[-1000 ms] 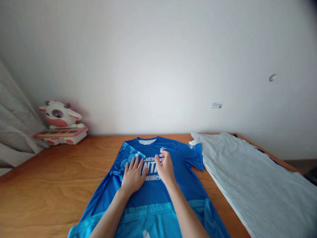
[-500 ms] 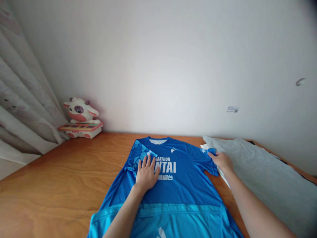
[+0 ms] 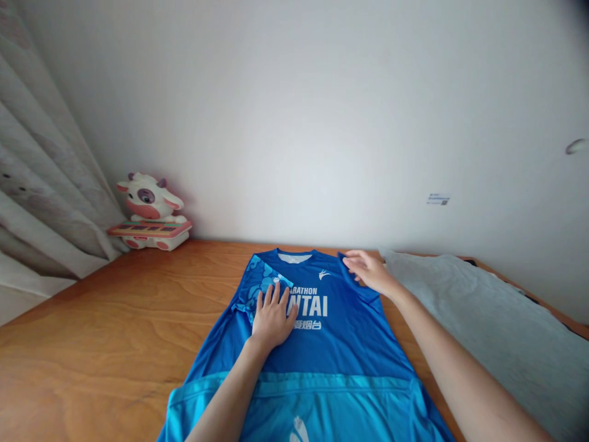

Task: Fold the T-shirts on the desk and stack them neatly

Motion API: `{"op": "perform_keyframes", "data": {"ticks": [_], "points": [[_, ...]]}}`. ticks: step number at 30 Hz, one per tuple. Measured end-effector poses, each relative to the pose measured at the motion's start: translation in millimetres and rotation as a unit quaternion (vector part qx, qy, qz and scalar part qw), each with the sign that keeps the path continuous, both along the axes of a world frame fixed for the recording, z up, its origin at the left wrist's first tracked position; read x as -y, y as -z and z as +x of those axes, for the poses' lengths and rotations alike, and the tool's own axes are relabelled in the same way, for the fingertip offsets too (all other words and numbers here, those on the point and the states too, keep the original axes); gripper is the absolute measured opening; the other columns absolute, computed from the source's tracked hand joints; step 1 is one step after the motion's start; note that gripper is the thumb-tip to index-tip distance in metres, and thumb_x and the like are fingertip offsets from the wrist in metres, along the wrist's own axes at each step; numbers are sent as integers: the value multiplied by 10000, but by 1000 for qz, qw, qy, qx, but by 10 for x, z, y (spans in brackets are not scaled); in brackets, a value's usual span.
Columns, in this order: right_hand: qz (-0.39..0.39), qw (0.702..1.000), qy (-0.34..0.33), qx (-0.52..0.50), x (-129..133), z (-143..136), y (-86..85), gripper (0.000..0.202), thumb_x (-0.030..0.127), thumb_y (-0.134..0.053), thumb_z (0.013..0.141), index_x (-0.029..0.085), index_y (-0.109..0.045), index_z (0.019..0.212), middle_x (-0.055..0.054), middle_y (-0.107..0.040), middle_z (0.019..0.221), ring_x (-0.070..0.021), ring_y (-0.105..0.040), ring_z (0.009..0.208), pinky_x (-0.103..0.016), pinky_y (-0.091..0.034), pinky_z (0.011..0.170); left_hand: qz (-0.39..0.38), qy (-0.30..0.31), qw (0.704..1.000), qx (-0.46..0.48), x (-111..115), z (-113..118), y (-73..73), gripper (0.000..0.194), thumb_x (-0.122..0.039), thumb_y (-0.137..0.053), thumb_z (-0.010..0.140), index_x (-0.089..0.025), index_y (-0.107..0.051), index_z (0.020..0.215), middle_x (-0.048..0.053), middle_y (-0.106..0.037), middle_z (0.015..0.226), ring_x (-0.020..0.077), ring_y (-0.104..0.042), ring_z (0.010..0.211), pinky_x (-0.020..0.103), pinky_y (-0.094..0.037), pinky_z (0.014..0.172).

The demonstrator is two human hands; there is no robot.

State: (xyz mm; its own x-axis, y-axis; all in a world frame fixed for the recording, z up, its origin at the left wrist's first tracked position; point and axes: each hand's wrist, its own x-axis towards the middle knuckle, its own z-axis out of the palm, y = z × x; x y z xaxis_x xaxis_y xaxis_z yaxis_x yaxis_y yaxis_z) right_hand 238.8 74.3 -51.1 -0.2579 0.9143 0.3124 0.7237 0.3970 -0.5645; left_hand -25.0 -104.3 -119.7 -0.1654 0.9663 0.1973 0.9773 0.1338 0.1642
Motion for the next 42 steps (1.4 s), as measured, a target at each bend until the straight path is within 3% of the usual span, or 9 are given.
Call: {"op": "perform_keyframes", "data": {"ticks": [3,7,12,16,22,28,36,39,42], "points": [[-13,994,-90,-63,191,-1,-36,377,533,-542,948,235,-727,1084,-90,-785,1081,-228,-721,998,-338,-555,871,-1,-2,1000,3,2,4,3,619,-513,-351,1043,-181,-448,1557,155,-353,1646,360,-280,1541,596,-207,1242],[-31,995,-54,-80,503,222,197,332,503,-595,887,225,-713,1025,-98,-770,1056,-253,-715,981,-396,-553,905,-2,-5,1000,4,-4,13,-13,614,-502,-382,1037,-178,-453,1553,164,-344,1648,370,-281,1539,605,-211,1239],[29,989,-146,-25,829,389,564,475,216,-580,784,257,-652,1252,-76,-664,1299,-238,-613,1243,-418,-463,1093,-3,-13,1000,1,-1,17,-28,617,-493,-394,1031,-164,-453,1550,162,-317,1663,385,-270,1540,620,-208,1236],[84,988,-127,3,910,412,671,496,129,-517,770,265,-668,1222,-65,-664,1259,-238,-616,1215,-423,-469,1080,34,-6,999,-1,16,19,-67,556,-434,-440,1014,-176,-508,1502,142,-366,1648,374,-307,1526,621,-226,1234],[114,987,-112,6,920,409,702,248,206,-534,878,270,-738,1004,-62,-690,1107,-258,-645,1091,-437,-508,997,69,87,993,35,-194,274,-259,429,-318,-412,1022,-205,-592,1394,96,-490,1576,295,-452,1443,487,-390,1181],[116,986,-115,-14,929,425,693,250,209,-545,885,287,-756,994,-55,-698,1067,-257,-651,1061,-430,-514,989,-1,189,982,29,-523,776,-231,519,-382,-365,1056,-219,-417,1546,97,-430,1619,274,-374,1507,553,-277,1234],[87,987,-134,-19,992,392,604,177,390,-617,927,290,-760,952,-33,-711,1011,-230,-670,1009,-386,-510,958,26,118,993,-16,-523,841,-246,419,-364,-348,1063,-190,-601,1348,119,-666,1377,293,-595,1286,540,-333,1180],[85,989,-115,-18,986,391,595,288,463,-551,975,282,-760,893,-38,-719,957,-229,-679,975,-377,-508,932,13,107,994,-18,-568,815,-204,464,-424,-370,1051,-194,-587,1390,125,-572,1499,320,-497,1398,539,-330,1187],[101,991,-83,-7,944,421,641,263,391,-516,981,275,-752,983,-50,-724,995,-244,-675,1002,-393,-504,940,-15,116,993,-10,-632,801,-103,575,-519,-376,1038,-193,-511,1492,126,-432,1615,351,-355,1506,589,-255,1227]]}}
